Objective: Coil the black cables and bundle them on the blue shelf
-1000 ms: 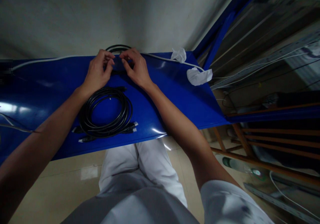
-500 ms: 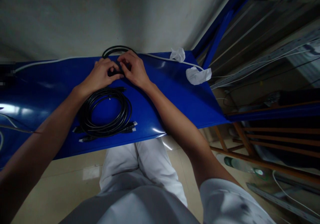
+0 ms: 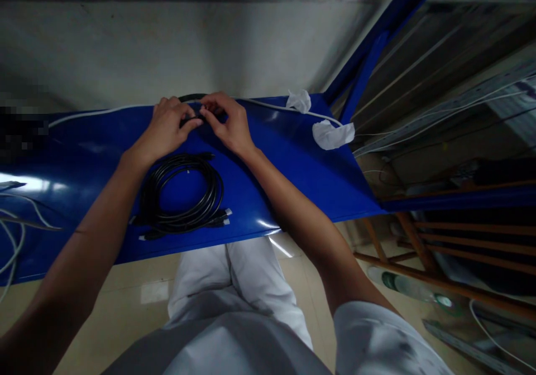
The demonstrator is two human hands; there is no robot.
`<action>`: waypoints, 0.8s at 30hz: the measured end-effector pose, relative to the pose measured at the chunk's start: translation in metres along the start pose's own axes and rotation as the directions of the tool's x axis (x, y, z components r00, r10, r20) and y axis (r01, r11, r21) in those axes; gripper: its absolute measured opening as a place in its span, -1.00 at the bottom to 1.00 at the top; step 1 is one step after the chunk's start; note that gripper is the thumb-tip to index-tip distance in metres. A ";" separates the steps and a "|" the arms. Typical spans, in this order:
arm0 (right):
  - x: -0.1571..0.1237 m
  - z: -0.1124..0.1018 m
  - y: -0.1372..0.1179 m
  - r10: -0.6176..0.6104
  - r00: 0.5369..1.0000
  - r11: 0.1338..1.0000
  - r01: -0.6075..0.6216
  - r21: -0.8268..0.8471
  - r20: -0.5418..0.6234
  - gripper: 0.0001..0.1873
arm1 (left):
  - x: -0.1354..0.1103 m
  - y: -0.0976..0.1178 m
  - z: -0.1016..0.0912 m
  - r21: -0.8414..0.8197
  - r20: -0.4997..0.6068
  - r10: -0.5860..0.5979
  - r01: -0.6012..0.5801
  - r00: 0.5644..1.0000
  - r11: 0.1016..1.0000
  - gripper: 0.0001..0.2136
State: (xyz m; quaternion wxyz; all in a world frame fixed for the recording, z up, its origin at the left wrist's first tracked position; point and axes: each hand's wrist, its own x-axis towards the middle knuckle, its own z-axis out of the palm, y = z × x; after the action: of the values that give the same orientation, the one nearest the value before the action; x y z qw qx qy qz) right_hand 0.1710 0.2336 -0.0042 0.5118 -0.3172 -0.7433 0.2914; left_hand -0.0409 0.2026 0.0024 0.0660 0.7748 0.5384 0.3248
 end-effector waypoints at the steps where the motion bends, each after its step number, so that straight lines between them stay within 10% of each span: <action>1: 0.000 0.000 -0.002 0.012 1.000 1.000 -0.012 0.005 -0.002 -0.59 | -0.001 0.000 0.000 -0.007 -0.016 0.008 -0.008 1.000 1.000 -0.74; 15: -0.002 -0.002 -0.022 -0.023 0.999 1.000 0.023 0.016 0.029 -0.64 | -0.022 0.011 -0.007 -0.019 -0.193 0.019 -0.023 0.981 1.000 -0.66; 24: -0.009 0.016 -0.007 0.046 0.999 0.992 -0.049 0.118 0.029 -0.59 | -0.028 0.023 -0.001 -0.037 -0.105 0.027 -0.031 0.994 0.999 -0.59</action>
State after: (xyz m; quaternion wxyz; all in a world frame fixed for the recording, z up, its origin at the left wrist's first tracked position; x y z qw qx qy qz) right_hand 0.1568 0.2210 -0.0091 0.5130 -0.2999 -0.7236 0.3512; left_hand -0.0296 0.1684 0.0013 0.0479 0.7629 0.5236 0.3761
